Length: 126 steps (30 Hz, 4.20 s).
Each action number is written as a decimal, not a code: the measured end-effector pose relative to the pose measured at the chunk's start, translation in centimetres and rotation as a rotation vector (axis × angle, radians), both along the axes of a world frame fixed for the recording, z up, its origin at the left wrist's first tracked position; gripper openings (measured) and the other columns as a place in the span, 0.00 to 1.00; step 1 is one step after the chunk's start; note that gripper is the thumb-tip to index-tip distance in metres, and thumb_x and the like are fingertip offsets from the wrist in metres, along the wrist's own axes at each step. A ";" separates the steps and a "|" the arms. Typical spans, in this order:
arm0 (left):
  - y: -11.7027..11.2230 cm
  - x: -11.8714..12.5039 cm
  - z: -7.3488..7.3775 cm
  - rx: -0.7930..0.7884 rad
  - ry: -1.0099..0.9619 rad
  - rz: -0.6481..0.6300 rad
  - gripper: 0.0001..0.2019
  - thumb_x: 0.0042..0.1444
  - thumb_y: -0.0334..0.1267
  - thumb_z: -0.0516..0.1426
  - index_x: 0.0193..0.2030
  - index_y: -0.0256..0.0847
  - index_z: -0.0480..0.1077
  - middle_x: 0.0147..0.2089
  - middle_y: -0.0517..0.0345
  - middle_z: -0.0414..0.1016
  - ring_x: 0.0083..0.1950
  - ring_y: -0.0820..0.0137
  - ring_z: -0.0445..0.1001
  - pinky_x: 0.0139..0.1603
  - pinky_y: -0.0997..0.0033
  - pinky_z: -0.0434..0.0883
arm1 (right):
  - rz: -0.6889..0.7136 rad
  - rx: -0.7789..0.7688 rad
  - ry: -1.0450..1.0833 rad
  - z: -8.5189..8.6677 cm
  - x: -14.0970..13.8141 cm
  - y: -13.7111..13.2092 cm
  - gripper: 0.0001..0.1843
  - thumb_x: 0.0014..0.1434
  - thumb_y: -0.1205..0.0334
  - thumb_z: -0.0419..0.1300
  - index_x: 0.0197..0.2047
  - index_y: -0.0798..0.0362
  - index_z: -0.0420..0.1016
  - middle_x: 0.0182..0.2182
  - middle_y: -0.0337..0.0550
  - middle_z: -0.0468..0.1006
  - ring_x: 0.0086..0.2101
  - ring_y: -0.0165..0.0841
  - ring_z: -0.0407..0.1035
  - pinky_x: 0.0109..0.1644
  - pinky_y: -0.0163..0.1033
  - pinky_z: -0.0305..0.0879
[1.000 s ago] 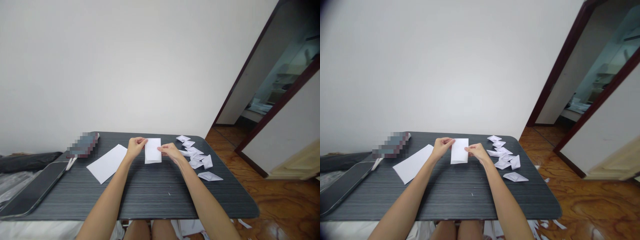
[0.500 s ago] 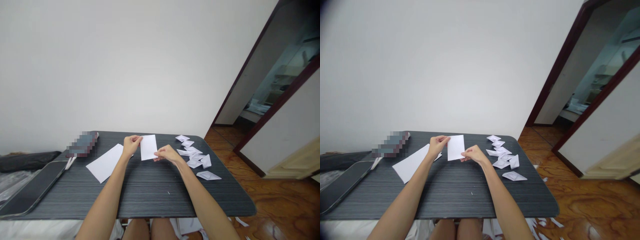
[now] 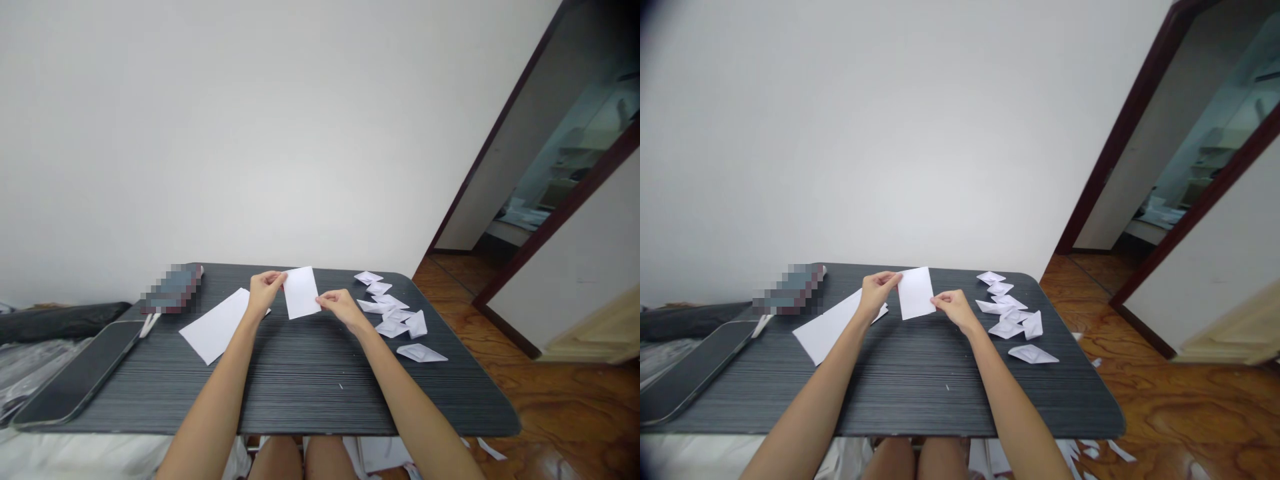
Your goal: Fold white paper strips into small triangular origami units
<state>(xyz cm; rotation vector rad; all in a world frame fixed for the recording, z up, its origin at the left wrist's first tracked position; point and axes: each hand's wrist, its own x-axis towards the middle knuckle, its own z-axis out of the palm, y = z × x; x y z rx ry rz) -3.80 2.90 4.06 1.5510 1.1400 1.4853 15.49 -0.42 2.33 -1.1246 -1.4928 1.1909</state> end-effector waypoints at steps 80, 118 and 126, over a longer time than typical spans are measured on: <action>-3.1 4.0 0.4 -0.288 -0.056 -0.569 0.20 0.50 0.48 0.52 0.32 0.27 0.69 0.20 0.49 0.73 0.22 0.69 0.73 0.15 0.79 0.65 | 0.177 0.494 -0.083 2.2 2.0 -0.8 0.08 0.47 0.71 0.56 0.21 0.55 0.74 0.29 0.41 0.70 0.31 0.29 0.66 0.35 0.35 0.60; -3.7 4.0 0.4 0.152 0.532 -0.347 0.17 0.53 0.42 0.47 0.22 0.35 0.69 0.14 0.63 0.61 0.19 0.78 0.57 0.21 0.78 0.54 | 0.062 0.351 -0.300 1.4 1.4 -0.8 0.11 0.49 0.60 0.54 0.24 0.56 0.74 0.22 0.40 0.74 0.25 0.30 0.65 0.28 0.32 0.59; -3.4 3.7 0.2 0.175 0.522 -0.249 0.18 0.53 0.42 0.47 0.20 0.34 0.67 0.15 0.63 0.60 0.19 0.79 0.56 0.20 0.78 0.52 | 0.053 0.323 -0.304 1.5 1.0 -1.0 0.13 0.51 0.58 0.53 0.25 0.58 0.73 0.19 0.39 0.73 0.21 0.28 0.65 0.23 0.31 0.57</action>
